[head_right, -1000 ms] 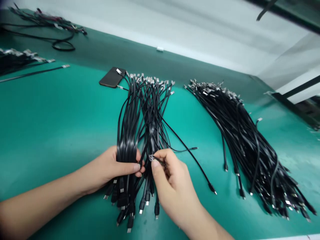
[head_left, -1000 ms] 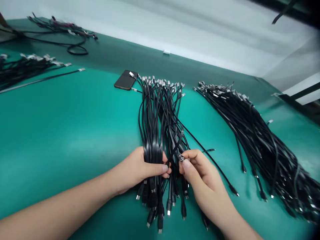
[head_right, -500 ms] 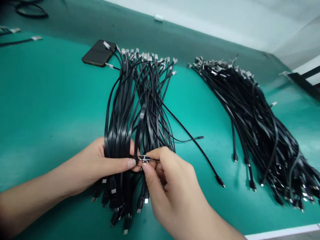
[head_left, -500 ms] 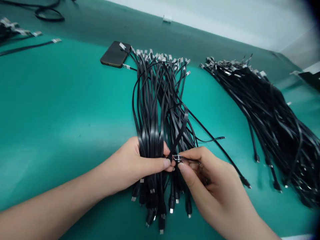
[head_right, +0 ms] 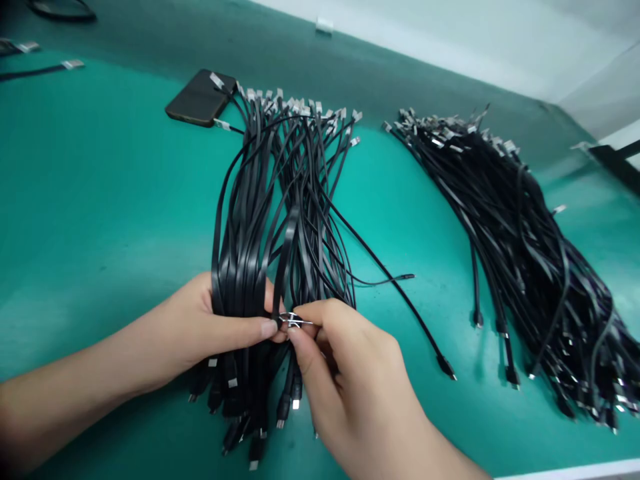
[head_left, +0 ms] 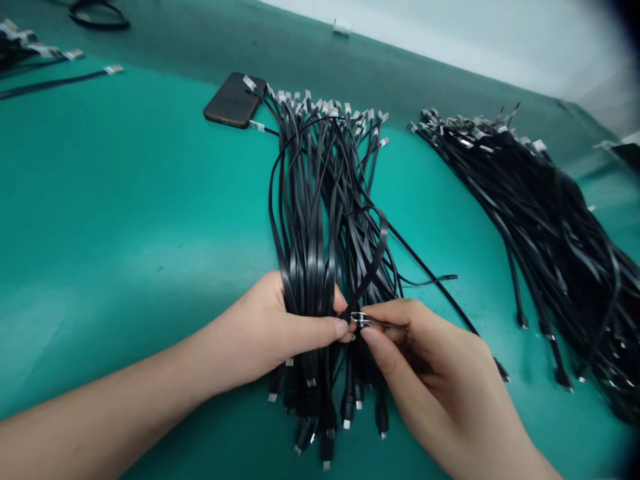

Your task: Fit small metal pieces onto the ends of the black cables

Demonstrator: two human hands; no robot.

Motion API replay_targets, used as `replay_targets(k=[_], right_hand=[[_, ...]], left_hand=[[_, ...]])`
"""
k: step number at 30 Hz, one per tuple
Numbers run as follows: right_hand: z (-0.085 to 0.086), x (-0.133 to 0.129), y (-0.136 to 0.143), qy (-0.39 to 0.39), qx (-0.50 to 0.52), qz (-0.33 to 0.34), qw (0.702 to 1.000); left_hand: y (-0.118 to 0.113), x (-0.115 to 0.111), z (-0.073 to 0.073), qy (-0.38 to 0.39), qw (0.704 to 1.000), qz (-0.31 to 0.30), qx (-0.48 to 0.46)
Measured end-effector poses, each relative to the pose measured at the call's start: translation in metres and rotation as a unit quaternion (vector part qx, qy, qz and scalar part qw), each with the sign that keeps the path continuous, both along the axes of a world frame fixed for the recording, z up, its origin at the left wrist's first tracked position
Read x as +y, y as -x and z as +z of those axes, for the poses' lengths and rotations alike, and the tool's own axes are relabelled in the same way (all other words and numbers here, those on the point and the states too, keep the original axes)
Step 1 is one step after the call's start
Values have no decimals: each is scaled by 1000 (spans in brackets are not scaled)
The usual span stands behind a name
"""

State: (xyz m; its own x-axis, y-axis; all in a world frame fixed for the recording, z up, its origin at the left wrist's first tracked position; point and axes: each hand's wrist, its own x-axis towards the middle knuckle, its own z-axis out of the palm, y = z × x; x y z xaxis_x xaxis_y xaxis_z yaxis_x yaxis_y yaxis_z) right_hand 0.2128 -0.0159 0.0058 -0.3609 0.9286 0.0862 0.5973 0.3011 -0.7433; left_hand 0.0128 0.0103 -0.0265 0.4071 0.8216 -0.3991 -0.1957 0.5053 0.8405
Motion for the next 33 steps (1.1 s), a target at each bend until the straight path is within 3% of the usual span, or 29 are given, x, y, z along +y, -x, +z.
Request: replay_targets(k=[9, 13, 16, 20, 24, 29, 33], right_hand=[[2, 2, 0, -42, -26, -8, 999], [6, 0, 1, 12, 100, -54, 993], [9, -1, 3, 90, 215, -25, 972], [6, 3, 5, 194, 338, -5, 921], [0, 10, 6, 229, 407, -11, 884], [-3, 16, 10, 217, 383, -13, 898], [1, 12, 7, 102, 277, -80, 952]], left_hand=[[-1, 0, 3, 13, 1000, 3, 8], [-2, 0, 3, 32, 999, 9, -6], [0, 0, 4, 14, 1000, 3, -9], [3, 0, 4, -10, 1000, -17, -9], [4, 0, 2, 5, 999, -23, -49], [4, 2, 2, -21, 998, -46, -36], [4, 2, 5, -32, 999, -38, -8]])
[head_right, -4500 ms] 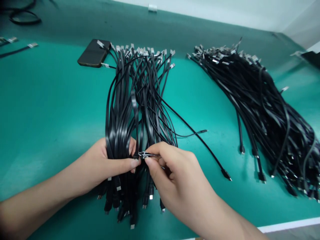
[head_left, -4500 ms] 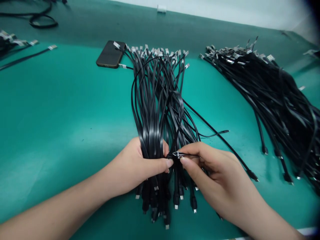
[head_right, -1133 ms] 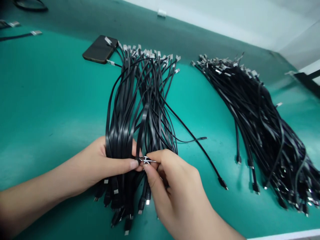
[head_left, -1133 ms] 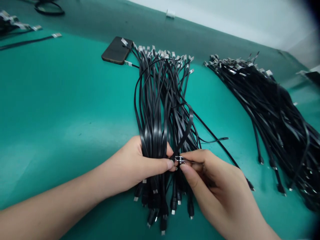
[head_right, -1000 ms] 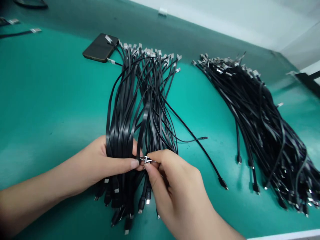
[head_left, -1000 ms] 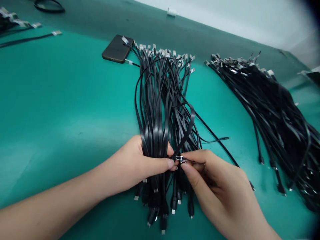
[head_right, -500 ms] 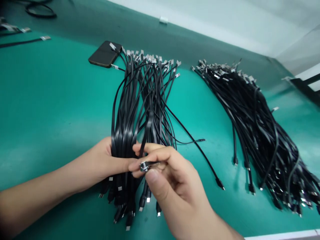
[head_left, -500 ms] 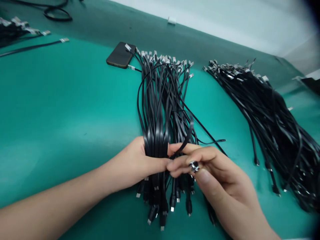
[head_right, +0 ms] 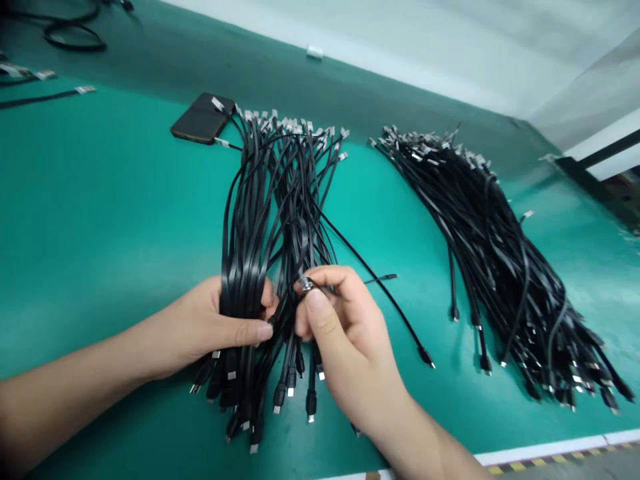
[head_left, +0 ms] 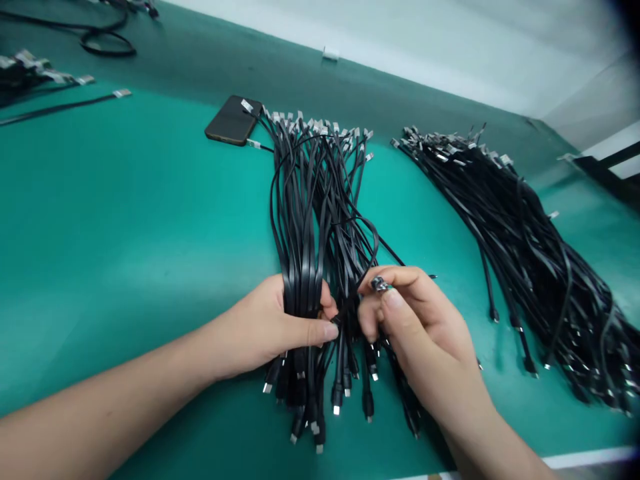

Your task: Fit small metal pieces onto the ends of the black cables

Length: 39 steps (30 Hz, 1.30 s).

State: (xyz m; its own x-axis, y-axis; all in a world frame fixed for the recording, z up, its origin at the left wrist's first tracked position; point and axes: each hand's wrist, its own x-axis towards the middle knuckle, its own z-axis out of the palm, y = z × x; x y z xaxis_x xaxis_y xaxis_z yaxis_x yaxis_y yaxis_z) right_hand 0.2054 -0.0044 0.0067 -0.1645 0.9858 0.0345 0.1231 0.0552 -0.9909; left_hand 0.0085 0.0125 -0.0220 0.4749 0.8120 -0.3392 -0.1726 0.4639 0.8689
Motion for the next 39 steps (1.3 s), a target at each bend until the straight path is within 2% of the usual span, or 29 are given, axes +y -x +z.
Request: replay_targets(k=[2, 4, 7, 13, 24, 30, 39], right_hand=[[3, -4, -4, -41, -119, -23, 992], [6, -8, -7, -55, -216, 3, 975], [8, -12, -9, -39, -268, 57, 961], [7, -15, -6, -27, -262, 91, 960], [9, -14, -2, -13, -282, 106, 953], [7, -14, -2, -14, -285, 104, 953], [5, -13, -5, 8, -260, 96, 961]], left_hand=[[-1, -1, 2, 7, 1000, 11, 18], [-1, -3, 3, 10, 999, 16, 33], [-3, -4, 3, 13, 999, 24, 36], [-5, -6, 6, 46, 997, 58, 19], [-7, -4, 3, 39, 998, 57, 5], [-6, -6, 6, 41, 998, 47, 24], [-9, -5, 7, 36, 997, 66, 16]])
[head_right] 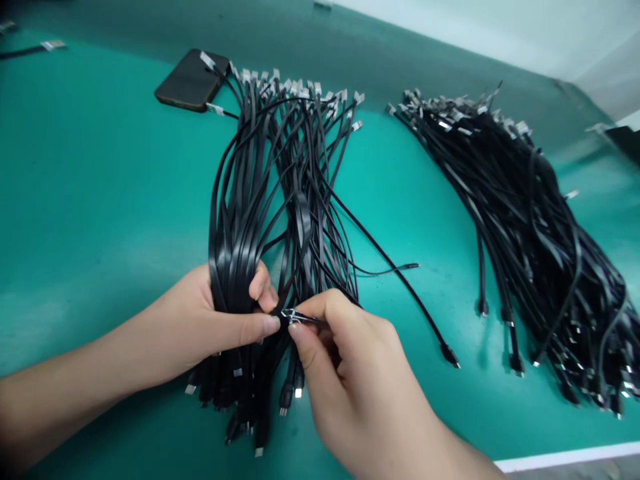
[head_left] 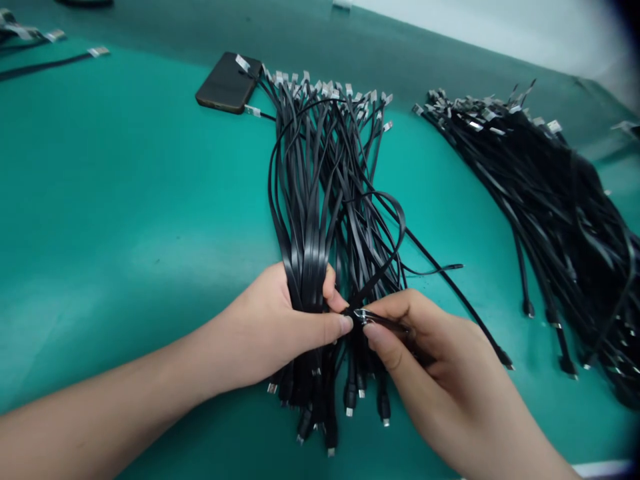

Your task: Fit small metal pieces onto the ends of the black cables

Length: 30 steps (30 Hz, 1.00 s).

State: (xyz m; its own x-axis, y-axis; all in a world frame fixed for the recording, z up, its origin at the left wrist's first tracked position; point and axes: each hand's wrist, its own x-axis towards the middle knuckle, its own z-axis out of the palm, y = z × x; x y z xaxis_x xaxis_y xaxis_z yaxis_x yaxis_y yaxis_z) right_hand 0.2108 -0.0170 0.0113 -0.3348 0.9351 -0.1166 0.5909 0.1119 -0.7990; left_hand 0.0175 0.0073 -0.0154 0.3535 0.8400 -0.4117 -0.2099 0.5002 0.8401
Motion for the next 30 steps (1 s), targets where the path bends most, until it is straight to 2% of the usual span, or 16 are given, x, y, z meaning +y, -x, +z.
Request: replay_targets(k=[13, 19, 24, 28, 30], right_hand=[[-1, 1, -1, 41, 12, -21, 999], [-2, 1, -3, 36, 29, -90, 995], [0, -5, 1, 53, 39, -54, 996], [3, -6, 3, 22, 3, -43, 999], [4, -3, 2, -21, -6, -47, 999]], left_hand=[[-1, 1, 0, -9, 1000, 7, 6], [1, -1, 0, -5, 1000, 16, 3], [0, 0, 1, -3, 1000, 20, 2], [-1, 1, 0, -4, 1000, 16, -2], [-1, 0, 0, -6, 1000, 14, -2]])
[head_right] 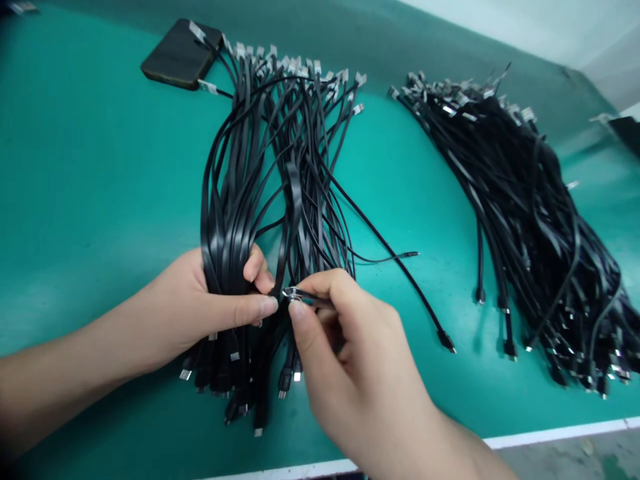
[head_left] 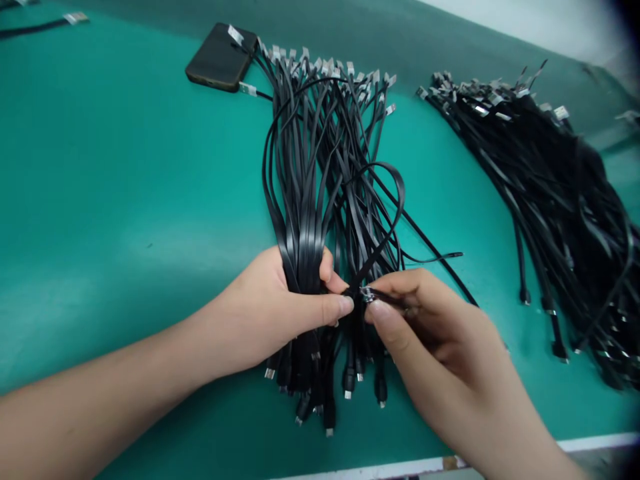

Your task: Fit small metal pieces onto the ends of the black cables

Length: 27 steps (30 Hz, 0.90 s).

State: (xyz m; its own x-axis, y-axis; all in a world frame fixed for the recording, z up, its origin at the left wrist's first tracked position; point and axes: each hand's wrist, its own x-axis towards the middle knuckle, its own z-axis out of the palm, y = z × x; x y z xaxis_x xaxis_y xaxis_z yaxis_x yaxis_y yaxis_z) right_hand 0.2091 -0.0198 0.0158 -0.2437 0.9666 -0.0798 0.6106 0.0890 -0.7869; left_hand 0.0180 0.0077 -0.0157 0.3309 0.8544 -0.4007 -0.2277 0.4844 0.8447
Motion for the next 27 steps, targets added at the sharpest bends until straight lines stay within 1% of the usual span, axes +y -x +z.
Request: replay_targets(k=[2, 4, 6, 7, 10, 16, 23, 27], right_hand=[[1, 4, -3, -68, -17, -1, 998], [2, 7, -5, -138, -40, 12, 990], [3, 8, -6, -180, -57, 36, 981], [3, 9, -6, -188, -60, 48, 979], [3, 8, -4, -190, -56, 59, 978], [3, 9, -2, -177, -47, 50, 982], [2, 6, -3, -158, -44, 43, 985], [2, 6, -3, -150, -51, 45, 986]], left_hand=[[1, 0, 0, 0, 1000, -4, 2], [1, 0, 1, -3, 1000, -9, 8], [2, 0, 1, -14, 1000, -15, 14], [2, 0, 1, -21, 1000, -17, 15], [1, 1, 0, -32, 999, -15, 8], [0, 1, -1, -32, 999, -11, -8], [1, 0, 4, -15, 1000, -18, -13], [-1, 0, 5, -9, 1000, -1, -17]])
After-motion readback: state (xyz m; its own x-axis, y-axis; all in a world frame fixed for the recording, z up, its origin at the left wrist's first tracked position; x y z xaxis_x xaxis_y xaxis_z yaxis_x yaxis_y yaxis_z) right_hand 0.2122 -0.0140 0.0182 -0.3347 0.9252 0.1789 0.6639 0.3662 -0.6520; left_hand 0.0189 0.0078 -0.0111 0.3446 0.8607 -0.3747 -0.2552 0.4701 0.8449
